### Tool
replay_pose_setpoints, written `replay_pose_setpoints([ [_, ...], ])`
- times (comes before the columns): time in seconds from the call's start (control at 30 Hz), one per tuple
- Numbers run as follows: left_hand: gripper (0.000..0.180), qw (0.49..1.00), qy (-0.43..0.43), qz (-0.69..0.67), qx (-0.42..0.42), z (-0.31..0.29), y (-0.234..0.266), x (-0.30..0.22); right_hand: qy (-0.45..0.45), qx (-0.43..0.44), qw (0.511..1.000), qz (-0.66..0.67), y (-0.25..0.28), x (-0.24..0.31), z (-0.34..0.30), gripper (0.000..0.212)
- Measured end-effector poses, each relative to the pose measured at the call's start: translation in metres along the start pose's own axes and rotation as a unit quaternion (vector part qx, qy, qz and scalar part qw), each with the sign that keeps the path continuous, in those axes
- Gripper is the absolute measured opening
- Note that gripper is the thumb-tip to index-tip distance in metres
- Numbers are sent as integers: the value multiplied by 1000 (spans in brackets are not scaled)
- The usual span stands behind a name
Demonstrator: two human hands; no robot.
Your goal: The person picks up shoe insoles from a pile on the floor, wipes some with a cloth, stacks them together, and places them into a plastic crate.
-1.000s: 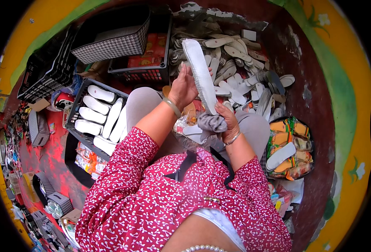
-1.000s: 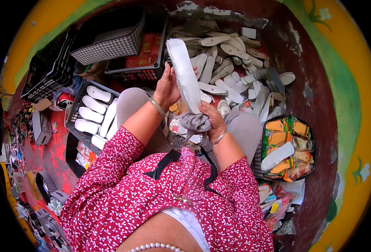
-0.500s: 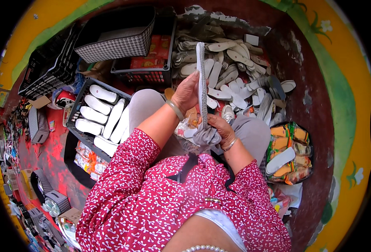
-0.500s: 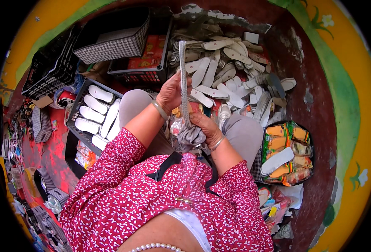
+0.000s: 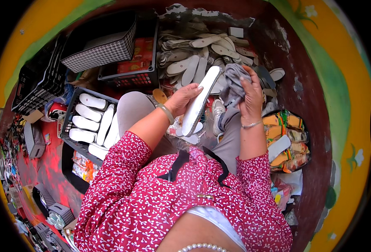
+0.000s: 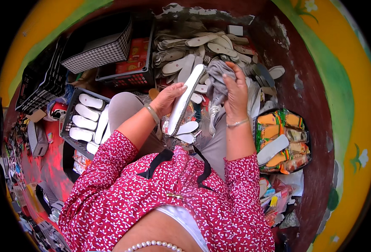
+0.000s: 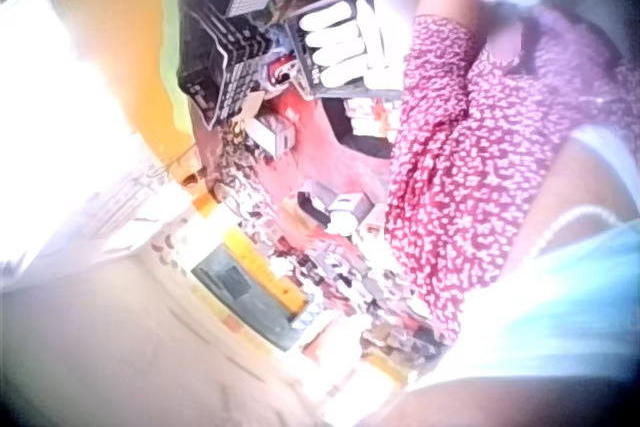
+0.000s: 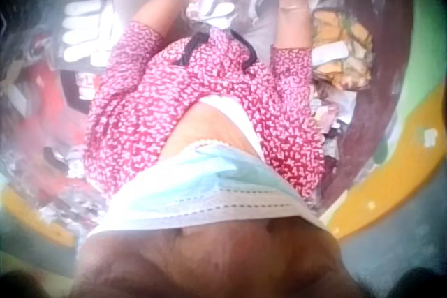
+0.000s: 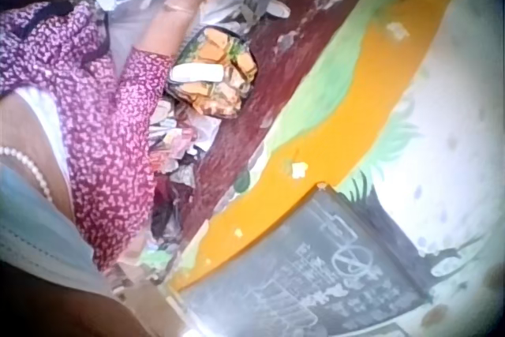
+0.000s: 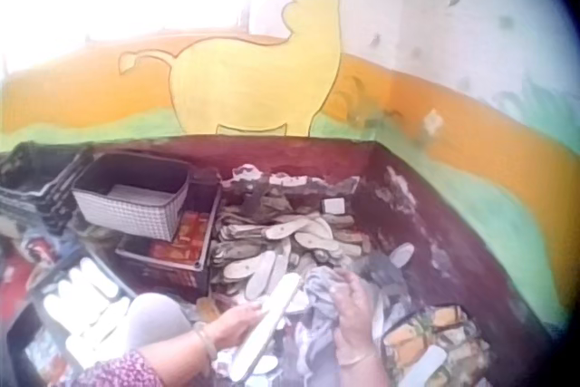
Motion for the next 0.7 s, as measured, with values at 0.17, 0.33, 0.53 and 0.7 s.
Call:
replay_pose_setpoints([
  [0.17, 22, 1000, 6, 0, -4, 2, 1, 7, 50, 14, 959, -279, 6, -39, 6, 28],
  [0.33, 23, 999, -12, 1, -36, 0, 5, 6, 77, 79, 926, -361, -14, -43, -4, 27],
  [0.53, 14, 989, -69, -31, -127, 4, 32, -2, 72, 164, 882, -437, -44, -60, -45, 25],
  [0.7, 17, 975, -98, -54, -194, 10, 60, 2, 66, 237, 844, -476, -60, -61, -76, 25],
])
Point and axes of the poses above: each hand's wrist, its own z-axis towards the middle knuckle, its own y-axis out of the back of the hand, x = y × z, the point moved 6 cm from there along z, towards the middle knuckle, and after that the axes turned 7 degrees about z, right-handed, at the moved point
